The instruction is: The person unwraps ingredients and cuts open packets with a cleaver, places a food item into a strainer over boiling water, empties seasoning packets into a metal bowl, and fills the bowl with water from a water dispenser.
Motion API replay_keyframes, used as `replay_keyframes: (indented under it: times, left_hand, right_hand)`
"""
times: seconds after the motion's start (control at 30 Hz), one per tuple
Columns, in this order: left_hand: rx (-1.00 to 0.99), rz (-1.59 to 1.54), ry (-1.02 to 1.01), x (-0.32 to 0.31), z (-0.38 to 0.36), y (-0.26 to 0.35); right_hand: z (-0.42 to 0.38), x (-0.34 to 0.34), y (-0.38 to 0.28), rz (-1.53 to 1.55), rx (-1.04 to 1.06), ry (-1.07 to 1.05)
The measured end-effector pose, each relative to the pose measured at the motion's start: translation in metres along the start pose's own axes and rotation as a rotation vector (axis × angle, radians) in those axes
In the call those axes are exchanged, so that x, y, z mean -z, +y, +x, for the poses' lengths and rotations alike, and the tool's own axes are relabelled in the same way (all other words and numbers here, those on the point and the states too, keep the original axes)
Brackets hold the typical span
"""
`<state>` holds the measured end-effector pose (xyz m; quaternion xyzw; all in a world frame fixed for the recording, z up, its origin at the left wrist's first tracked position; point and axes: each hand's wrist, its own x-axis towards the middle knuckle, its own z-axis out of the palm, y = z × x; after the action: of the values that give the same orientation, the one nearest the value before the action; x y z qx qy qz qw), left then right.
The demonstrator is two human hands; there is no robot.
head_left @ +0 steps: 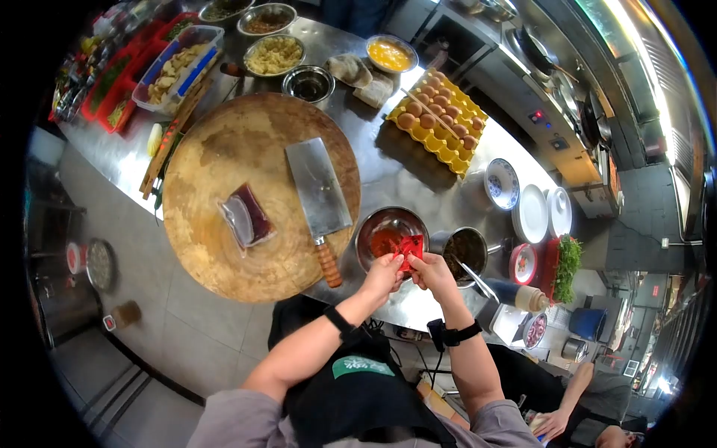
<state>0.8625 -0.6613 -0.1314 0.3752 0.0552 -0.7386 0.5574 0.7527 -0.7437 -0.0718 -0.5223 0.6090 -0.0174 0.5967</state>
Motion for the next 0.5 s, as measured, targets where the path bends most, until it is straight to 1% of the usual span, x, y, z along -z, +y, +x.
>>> replay_keyframes:
  times: [0.07, 0.1, 0.23, 0.33, 0.4, 0.5]
  left_hand:
    - [-0.014, 0.062, -0.078, 0.004, -0.001, 0.001]
    - [-0.009, 0.063, -0.081, 0.005, -0.002, 0.001]
    - [0.028, 0.060, -0.125, 0.006, -0.003, 0.000]
    - [0.047, 0.033, -0.145, 0.007, -0.005, 0.001]
    - [0.054, 0.026, -0.156, 0.008, -0.006, 0.003]
    - [0.086, -0.003, -0.143, 0.010, -0.005, 0.009]
  right_hand:
    - [-0.001, 0.003, -0.003, 0.113, 0.043, -0.098]
    - [-0.002, 0.004, -0.004, 0.115, 0.039, -0.148]
    - [0.000, 0.006, -0.012, 0.055, -0.031, -0.172]
    - [0.005, 0.011, -0.006, 0.045, -0.059, -0.141]
    - [0.003, 0.010, -0.009, -0.023, -0.066, -0.082]
    - [0.003, 0.005, -0.009, -0.025, -0.020, -0.028]
